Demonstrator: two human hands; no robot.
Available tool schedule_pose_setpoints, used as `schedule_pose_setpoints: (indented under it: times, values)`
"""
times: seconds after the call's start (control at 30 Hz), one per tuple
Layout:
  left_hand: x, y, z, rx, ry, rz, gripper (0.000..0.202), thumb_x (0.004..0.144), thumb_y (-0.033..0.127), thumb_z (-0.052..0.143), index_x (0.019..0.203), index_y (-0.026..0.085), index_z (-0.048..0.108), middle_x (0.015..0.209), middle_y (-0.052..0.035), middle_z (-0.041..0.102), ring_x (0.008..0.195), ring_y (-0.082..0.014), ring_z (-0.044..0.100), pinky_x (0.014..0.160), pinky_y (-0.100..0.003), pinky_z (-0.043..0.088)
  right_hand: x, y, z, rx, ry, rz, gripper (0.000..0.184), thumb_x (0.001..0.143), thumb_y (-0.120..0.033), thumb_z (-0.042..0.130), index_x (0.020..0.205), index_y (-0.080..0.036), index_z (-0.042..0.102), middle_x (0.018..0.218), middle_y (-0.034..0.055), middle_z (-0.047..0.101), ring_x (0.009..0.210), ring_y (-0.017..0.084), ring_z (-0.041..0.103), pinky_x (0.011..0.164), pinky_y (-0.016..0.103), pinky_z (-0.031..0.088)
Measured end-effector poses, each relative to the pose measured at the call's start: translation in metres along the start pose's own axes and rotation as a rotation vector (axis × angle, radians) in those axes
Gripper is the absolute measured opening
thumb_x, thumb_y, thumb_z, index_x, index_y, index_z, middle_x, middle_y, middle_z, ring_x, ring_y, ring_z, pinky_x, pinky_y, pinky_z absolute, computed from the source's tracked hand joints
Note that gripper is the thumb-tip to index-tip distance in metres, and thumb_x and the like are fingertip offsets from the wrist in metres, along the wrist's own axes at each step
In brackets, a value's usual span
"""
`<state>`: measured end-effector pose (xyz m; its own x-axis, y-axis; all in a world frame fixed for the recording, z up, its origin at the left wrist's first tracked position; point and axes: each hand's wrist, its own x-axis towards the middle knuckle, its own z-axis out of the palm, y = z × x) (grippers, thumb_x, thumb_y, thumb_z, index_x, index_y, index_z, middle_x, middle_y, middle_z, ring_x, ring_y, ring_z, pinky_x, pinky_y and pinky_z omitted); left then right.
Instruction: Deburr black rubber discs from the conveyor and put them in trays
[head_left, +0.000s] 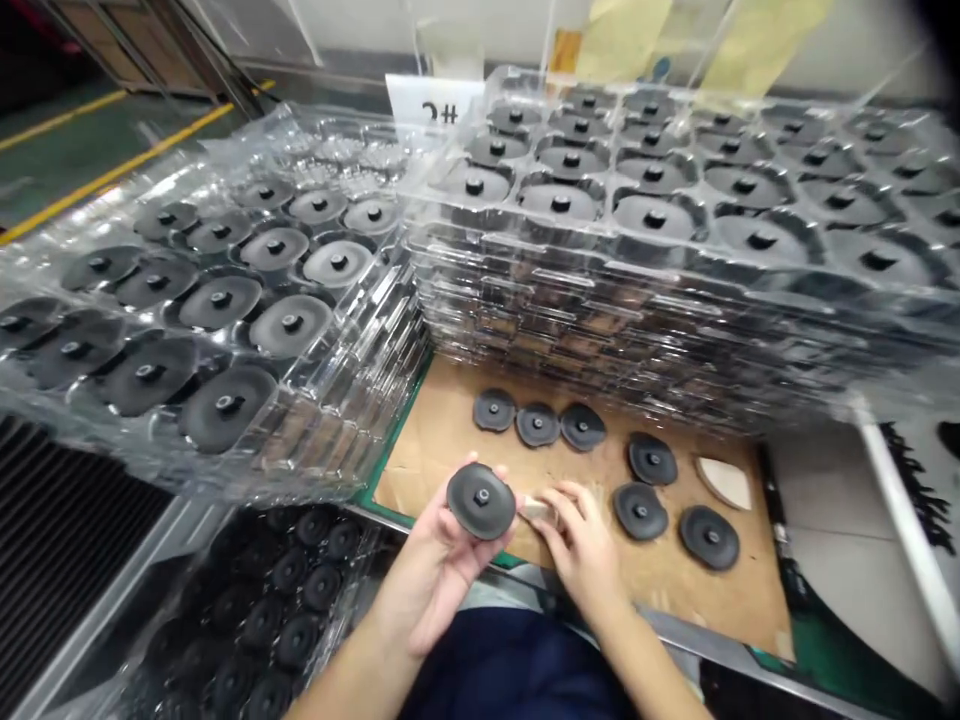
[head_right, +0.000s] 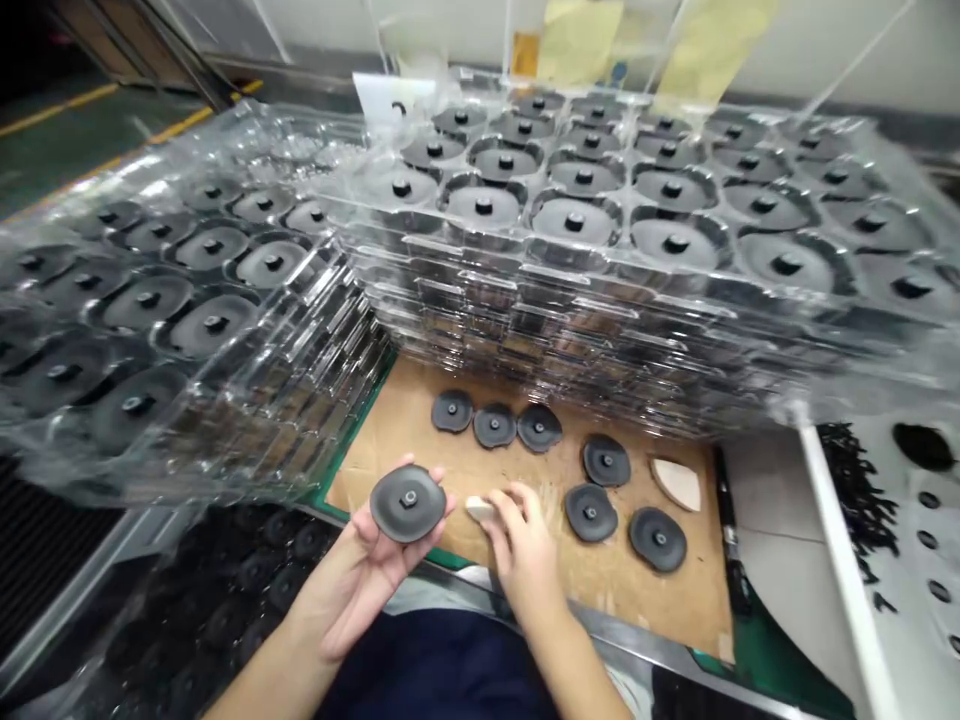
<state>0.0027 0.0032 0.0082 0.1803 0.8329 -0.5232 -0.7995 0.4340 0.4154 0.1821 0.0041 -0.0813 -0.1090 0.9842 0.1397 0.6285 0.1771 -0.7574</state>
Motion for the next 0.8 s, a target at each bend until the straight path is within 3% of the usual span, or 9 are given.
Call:
schedule_pose_setpoints:
  times: [0.13, 0.27, 0.33, 0.43, 0.5, 0.6, 0.63, 0.73, 0.8]
  values:
    - [0.015, 0.000, 0.006, 0.013, 0.008, -0.047, 0.054, 0.065, 0.038, 0.078, 0.116, 0.027, 0.064, 0.117, -0.0078, 0.069, 0.106, -0.0271, 0.065, 0.092, -0.034, 0.051, 0.004, -0.008, -0.007, 0.064, -0.062, -0.011, 0.020, 0.090, -0.027, 0.050, 0.097, -0.021, 0.067, 0.087, 0.0074, 0.069, 0.080, 0.020, 0.064, 0.073, 0.033, 0.054]
    - [0.025, 0.000, 0.017, 0.064, 0.001, -0.090, 0.062, 0.058, 0.034, 0.083, 0.116, 0.027, 0.064, 0.115, -0.0081, 0.069, 0.101, -0.0240, 0.067, 0.087, -0.031, 0.052, 0.026, -0.030, -0.041, 0.069, -0.021, 0.117, 0.018, 0.090, -0.026, 0.053, 0.104, -0.020, 0.064, 0.085, 0.0049, 0.068, 0.066, 0.016, 0.062, 0.060, 0.027, 0.053]
    - [0.029, -0.003, 0.024, 0.090, -0.005, -0.094, 0.061, 0.056, 0.031, 0.085, 0.114, 0.025, 0.065, 0.114, -0.0075, 0.069, 0.100, -0.0211, 0.066, 0.083, -0.026, 0.053, 0.037, -0.052, -0.060, 0.104, 0.026, 0.139, 0.020, 0.091, -0.024, 0.052, 0.110, -0.022, 0.060, 0.094, 0.0050, 0.068, 0.072, 0.015, 0.063, 0.063, 0.025, 0.053]
    - [0.032, -0.010, 0.032, 0.107, -0.018, -0.149, 0.056, 0.056, 0.028, 0.085, 0.110, 0.023, 0.068, 0.109, -0.0063, 0.071, 0.094, -0.0168, 0.067, 0.081, -0.022, 0.053, 0.048, -0.087, -0.078, 0.173, 0.062, -0.043, 0.026, 0.090, -0.015, 0.051, 0.114, -0.020, 0.057, 0.100, 0.0064, 0.067, 0.087, 0.017, 0.063, 0.075, 0.027, 0.053]
    - [0.033, -0.014, 0.035, 0.123, 0.009, -0.191, 0.056, 0.054, 0.025, 0.087, 0.107, 0.024, 0.069, 0.106, -0.0056, 0.072, 0.091, -0.0171, 0.067, 0.080, -0.022, 0.054, 0.051, -0.101, -0.083, 0.199, -0.065, -0.146, 0.027, 0.087, -0.009, 0.050, 0.111, -0.017, 0.058, 0.094, 0.0062, 0.067, 0.085, 0.015, 0.063, 0.075, 0.024, 0.053]
    - [0.032, -0.018, 0.039, 0.149, 0.092, -0.173, 0.057, 0.046, 0.021, 0.089, 0.101, 0.025, 0.071, 0.100, -0.0028, 0.073, 0.088, -0.0172, 0.068, 0.075, -0.021, 0.055, 0.055, -0.103, -0.085, 0.217, -0.286, -0.092, 0.023, 0.087, -0.007, 0.050, 0.103, -0.017, 0.062, 0.085, 0.0029, 0.066, 0.074, 0.012, 0.063, 0.068, 0.021, 0.052]
    - [0.031, -0.019, 0.041, 0.164, 0.102, -0.175, 0.055, 0.046, 0.023, 0.089, 0.098, 0.024, 0.072, 0.095, -0.0023, 0.073, 0.085, -0.0164, 0.068, 0.073, -0.020, 0.055, 0.056, -0.102, -0.084, 0.208, -0.265, -0.072, 0.023, 0.087, -0.008, 0.049, 0.103, -0.017, 0.062, 0.086, 0.0033, 0.066, 0.076, 0.012, 0.063, 0.070, 0.021, 0.052]
    - [0.028, -0.020, 0.045, 0.224, 0.054, -0.228, 0.044, 0.051, 0.025, 0.087, 0.092, 0.020, 0.074, 0.086, -0.0032, 0.073, 0.081, -0.0159, 0.068, 0.075, -0.021, 0.054, 0.052, -0.098, -0.082, 0.177, -0.029, -0.122, 0.027, 0.090, -0.009, 0.046, 0.112, -0.013, 0.060, 0.096, 0.0093, 0.067, 0.090, 0.017, 0.063, 0.082, 0.029, 0.052]
    - [0.027, -0.020, 0.047, 0.235, 0.034, -0.229, 0.051, 0.049, 0.024, 0.088, 0.097, 0.022, 0.073, 0.092, -0.0041, 0.073, 0.087, -0.0186, 0.068, 0.080, -0.024, 0.053, 0.046, -0.098, -0.085, 0.222, -0.007, -0.172, 0.028, 0.088, -0.007, 0.046, 0.113, -0.010, 0.059, 0.092, 0.0093, 0.067, 0.087, 0.017, 0.063, 0.081, 0.028, 0.052]
